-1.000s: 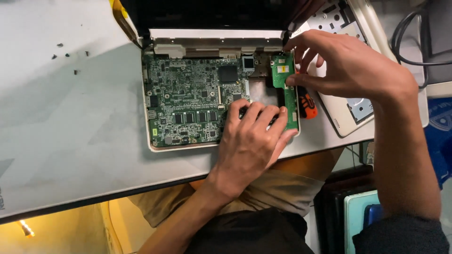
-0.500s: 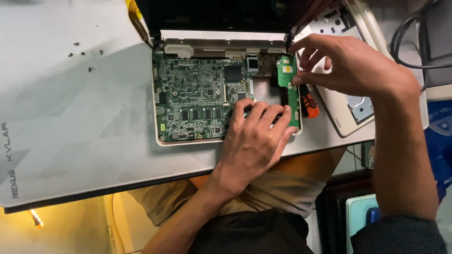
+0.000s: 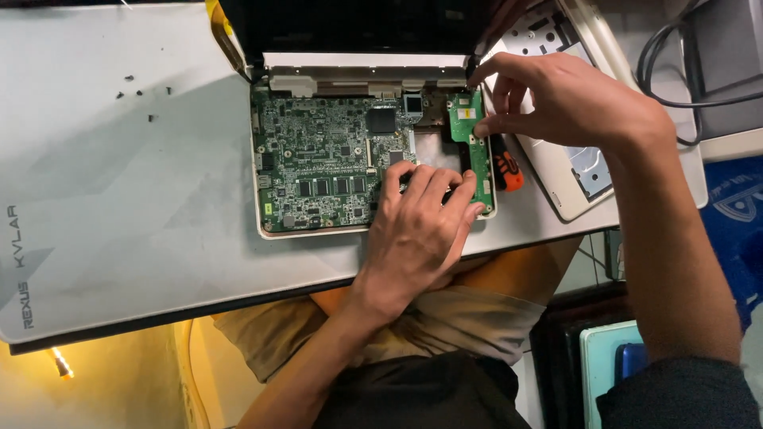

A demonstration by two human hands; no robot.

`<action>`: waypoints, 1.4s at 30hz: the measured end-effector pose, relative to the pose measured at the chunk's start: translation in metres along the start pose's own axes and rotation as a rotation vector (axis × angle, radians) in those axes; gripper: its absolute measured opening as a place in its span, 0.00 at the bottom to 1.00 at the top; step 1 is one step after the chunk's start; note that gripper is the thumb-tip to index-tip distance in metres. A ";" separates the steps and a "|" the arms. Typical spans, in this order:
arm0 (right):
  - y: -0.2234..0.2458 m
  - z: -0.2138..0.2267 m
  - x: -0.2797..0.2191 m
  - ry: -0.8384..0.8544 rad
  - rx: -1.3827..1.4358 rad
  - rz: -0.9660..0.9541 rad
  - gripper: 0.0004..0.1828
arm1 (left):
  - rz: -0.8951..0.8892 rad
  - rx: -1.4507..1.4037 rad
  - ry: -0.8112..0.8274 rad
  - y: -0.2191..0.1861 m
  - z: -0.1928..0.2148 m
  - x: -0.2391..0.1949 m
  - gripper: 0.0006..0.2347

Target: The person uses a screwdriver to remove screws from a laptop motherboard and then places the motherboard into the laptop chassis. They then pick up a smaller circuit board and connect a ribbon cable to it before placing it into the laptop.

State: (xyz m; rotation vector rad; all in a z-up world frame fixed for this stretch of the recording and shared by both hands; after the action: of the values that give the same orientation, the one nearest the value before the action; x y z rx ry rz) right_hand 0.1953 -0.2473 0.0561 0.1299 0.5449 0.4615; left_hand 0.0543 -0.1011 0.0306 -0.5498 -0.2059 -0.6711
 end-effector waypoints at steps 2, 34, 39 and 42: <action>-0.006 0.001 -0.001 0.007 0.053 -0.017 0.34 | -0.009 0.006 -0.006 -0.002 0.003 0.001 0.17; 0.015 -0.012 -0.013 -0.119 0.074 0.073 0.43 | -0.048 0.157 -0.052 -0.015 0.010 0.005 0.15; 0.011 -0.015 -0.012 -0.025 -0.189 -0.198 0.45 | -0.055 0.285 -0.025 -0.017 0.004 0.006 0.16; 0.017 -0.012 -0.016 0.017 -0.204 -0.266 0.49 | -0.034 0.247 -0.027 -0.017 0.007 0.006 0.16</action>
State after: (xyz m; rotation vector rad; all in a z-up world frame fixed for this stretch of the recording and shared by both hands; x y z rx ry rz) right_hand 0.1703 -0.2392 0.0572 -0.1411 0.5202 0.2563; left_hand 0.0481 -0.1108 0.0457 -0.3195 -0.3191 -0.6604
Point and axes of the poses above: each hand's wrist, its own x-axis towards the middle knuckle, its own z-axis out of the back of the hand, y = z × x, the point moved 10 cm from there along x, towards the middle knuckle, and after that the axes turned 9 degrees about y, right-handed, at the moved point
